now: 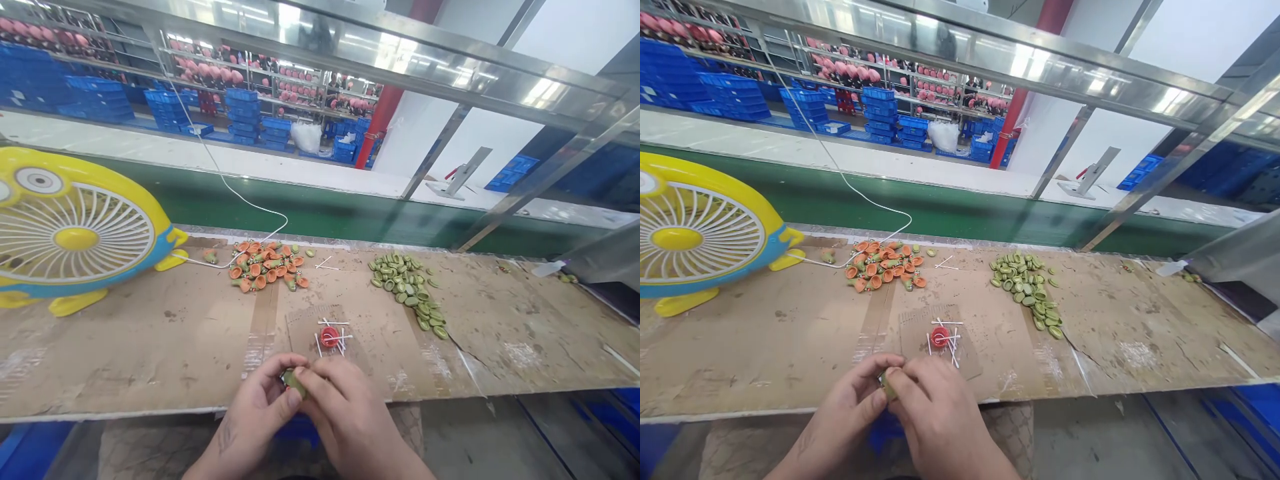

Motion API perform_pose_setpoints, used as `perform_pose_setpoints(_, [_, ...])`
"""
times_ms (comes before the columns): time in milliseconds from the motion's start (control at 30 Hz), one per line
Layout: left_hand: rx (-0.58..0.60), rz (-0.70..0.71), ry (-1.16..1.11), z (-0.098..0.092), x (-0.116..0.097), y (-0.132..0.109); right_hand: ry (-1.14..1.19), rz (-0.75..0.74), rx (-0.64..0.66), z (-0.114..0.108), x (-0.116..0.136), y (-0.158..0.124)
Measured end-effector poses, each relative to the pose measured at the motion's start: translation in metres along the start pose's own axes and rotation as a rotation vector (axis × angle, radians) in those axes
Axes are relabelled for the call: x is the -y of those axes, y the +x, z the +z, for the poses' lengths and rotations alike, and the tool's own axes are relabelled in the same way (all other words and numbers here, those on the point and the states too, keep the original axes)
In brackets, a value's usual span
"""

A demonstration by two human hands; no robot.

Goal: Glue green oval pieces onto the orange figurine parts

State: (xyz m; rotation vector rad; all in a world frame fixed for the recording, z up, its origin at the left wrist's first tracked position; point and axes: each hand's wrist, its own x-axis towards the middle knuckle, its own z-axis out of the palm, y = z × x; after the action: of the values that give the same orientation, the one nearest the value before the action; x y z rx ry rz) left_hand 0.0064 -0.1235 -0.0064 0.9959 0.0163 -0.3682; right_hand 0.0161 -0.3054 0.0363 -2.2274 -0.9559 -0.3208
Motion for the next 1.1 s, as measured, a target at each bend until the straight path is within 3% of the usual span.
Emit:
perform_pose_setpoints(133, [-0.001,-0.146,-0.231,0.004,-0.003,0.003,0.210,0.037,-0.087,-0.009,-0.014,-0.012])
perform_pose_setpoints(300, [-0.004,-0.190,-0.407,-0.001,-0.003,0.009,0.052,0.397,-0.343,-0.023,-0.073,-0.043])
perform_pose_setpoints(400, [0.035,-0.172,-0.459,-0.005,-0.001,0.014,-0.072,0.555,-0.363,-0.020,-0.110,-0.061])
perform_pose_setpoints(500, [0.069,-0.140,-0.489,-0.006,0.002,0.019,-0.110,0.609,-0.321,-0.010,-0.129,-0.070])
perform_pose_setpoints(700, [0.079,-0.051,-0.499,-0.007,0.006,0.026,-0.114,0.636,-0.240,-0.002,-0.131,-0.071])
perform_pose_setpoints(1100, [0.110,-0.026,-0.515,-0.011,0.009,0.023,-0.155,0.654,-0.137,-0.004,-0.129,-0.066])
